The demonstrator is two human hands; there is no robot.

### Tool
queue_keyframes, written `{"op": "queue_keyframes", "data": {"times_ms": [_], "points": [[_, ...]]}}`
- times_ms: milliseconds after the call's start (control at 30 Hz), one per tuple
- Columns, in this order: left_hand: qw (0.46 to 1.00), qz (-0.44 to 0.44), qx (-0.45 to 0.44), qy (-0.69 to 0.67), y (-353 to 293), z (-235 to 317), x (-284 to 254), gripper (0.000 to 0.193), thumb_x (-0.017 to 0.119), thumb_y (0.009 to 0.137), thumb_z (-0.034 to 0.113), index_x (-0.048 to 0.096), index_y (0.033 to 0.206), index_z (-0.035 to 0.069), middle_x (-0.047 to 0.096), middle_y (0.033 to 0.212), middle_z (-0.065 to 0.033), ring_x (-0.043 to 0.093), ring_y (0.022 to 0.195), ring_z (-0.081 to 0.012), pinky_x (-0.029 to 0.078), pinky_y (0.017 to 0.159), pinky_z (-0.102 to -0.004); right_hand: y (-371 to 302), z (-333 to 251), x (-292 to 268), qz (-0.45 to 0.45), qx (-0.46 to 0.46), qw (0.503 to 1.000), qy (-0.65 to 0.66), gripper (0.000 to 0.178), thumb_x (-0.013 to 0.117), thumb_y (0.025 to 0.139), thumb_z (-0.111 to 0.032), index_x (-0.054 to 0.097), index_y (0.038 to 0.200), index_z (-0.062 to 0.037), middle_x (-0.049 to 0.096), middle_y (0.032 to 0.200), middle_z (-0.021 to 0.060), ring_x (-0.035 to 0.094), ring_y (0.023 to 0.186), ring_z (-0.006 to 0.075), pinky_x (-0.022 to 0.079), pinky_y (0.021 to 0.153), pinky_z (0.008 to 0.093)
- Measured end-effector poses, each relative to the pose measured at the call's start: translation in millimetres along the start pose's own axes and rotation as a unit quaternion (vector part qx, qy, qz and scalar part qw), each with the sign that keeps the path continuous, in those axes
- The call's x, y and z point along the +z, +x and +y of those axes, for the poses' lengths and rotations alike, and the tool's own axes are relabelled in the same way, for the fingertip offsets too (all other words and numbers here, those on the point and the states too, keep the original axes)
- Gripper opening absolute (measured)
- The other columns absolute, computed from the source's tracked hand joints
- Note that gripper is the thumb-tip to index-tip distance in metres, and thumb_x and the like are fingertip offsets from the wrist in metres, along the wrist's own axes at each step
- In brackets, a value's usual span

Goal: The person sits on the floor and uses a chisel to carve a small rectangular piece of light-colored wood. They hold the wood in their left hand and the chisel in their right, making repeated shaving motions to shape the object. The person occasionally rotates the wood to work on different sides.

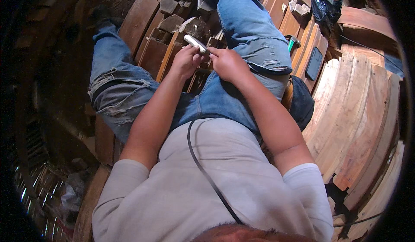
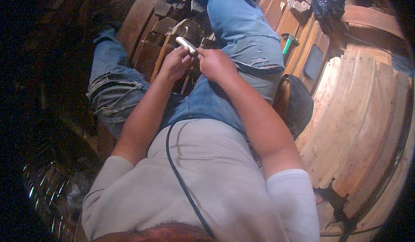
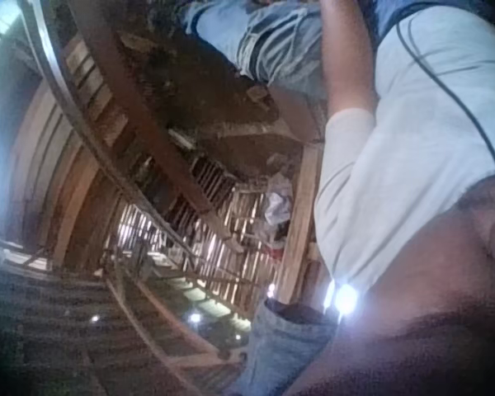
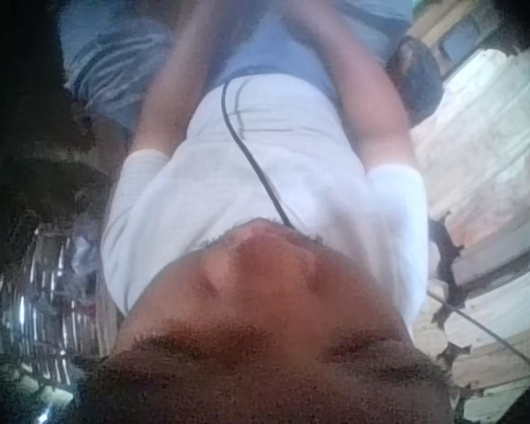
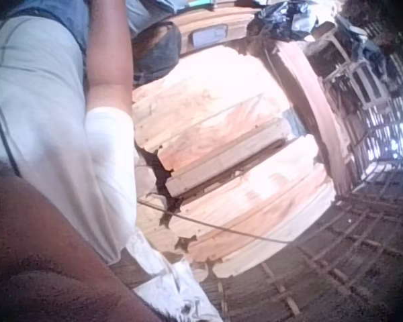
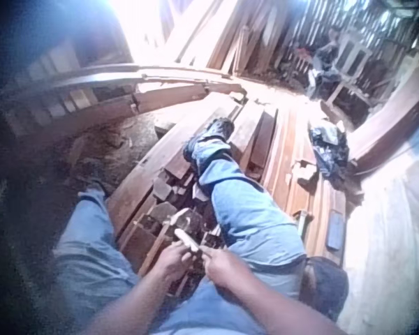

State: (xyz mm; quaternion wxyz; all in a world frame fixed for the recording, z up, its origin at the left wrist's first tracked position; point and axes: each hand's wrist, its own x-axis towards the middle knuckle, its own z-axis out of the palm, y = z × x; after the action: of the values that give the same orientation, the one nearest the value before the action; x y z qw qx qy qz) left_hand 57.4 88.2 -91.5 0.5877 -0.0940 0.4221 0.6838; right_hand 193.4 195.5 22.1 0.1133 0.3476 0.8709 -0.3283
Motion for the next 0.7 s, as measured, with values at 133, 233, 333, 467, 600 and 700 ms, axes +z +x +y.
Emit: {"op": "queue_keyframes", "data": {"times_ms": [133,233,333,467,600,700], "points": [[1.000,-0.019,-0.004,0.004,2.5,-3.4,-6.1,0.016,0.053,0.104,0.011,0.060,0.116,0.004,0.065,0.100,-0.0080,0.064,0.083,-0.0159,0.057,0.074,-0.0309,9.2,-4.3,7.4,0.003,-0.012,1.000,0.022,0.037,0.054,0.099,-0.028,0.067,0.131,-0.0164,0.071,0.113,0.0229,0.068,0.105,0.0422,0.053,0.092,0.0530],[1.000,-0.018,-0.002,0.009,0.9,-6.6,-9.6,0.018,0.051,0.105,0.011,0.060,0.117,0.003,0.066,0.096,-0.0062,0.065,0.077,-0.0142,0.058,0.075,-0.0306,14.5,-8.1,6.9,0.005,-0.003,0.999,0.032,0.037,0.054,0.098,-0.027,0.068,0.130,-0.0156,0.070,0.115,0.0226,0.067,0.106,0.0414,0.053,0.093,0.0519],[1.000,0.010,-0.008,-0.008,-6.7,4.6,0.2,0.018,0.051,0.104,0.011,0.061,0.116,0.003,0.067,0.098,-0.0067,0.065,0.074,-0.0145,0.058,0.075,-0.0308,16.4,0.3,7.8,0.001,-0.001,0.999,0.049,0.036,0.054,0.098,-0.026,0.069,0.129,-0.0141,0.069,0.117,0.0228,0.067,0.108,0.0413,0.053,0.095,0.0505],[0.999,0.016,-0.024,-0.031,-4.0,8.5,-4.3,0.019,0.052,0.101,0.012,0.060,0.115,0.002,0.068,0.100,-0.0082,0.065,0.075,-0.0160,0.058,0.077,-0.0329,18.0,12.0,-0.7,0.001,0.012,0.993,0.114,0.038,0.055,0.099,-0.027,0.067,0.132,-0.0128,0.069,0.117,0.0255,0.066,0.110,0.0425,0.052,0.096,0.0458],[0.998,0.020,-0.035,-0.049,-4.9,9.8,-10.6,0.022,0.053,0.099,0.013,0.060,0.116,0.002,0.069,0.102,-0.0090,0.066,0.076,-0.0184,0.057,0.078,-0.0341,-9.9,19.9,-10.5,0.029,0.013,0.989,0.141,0.036,0.056,0.101,-0.027,0.067,0.134,-0.0158,0.069,0.109,0.0283,0.068,0.104,0.0440,0.053,0.092,0.0451],[0.997,0.037,-0.036,-0.049,-3.4,11.3,-10.5,0.023,0.054,0.099,0.014,0.060,0.118,0.002,0.069,0.098,-0.0075,0.066,0.076,-0.0172,0.056,0.070,-0.0298,-38.0,7.4,-10.0,0.023,0.016,0.998,0.055,0.035,0.057,0.101,-0.029,0.067,0.133,-0.0220,0.070,0.099,0.0272,0.069,0.093,0.0446,0.054,0.083,0.0507]]}}
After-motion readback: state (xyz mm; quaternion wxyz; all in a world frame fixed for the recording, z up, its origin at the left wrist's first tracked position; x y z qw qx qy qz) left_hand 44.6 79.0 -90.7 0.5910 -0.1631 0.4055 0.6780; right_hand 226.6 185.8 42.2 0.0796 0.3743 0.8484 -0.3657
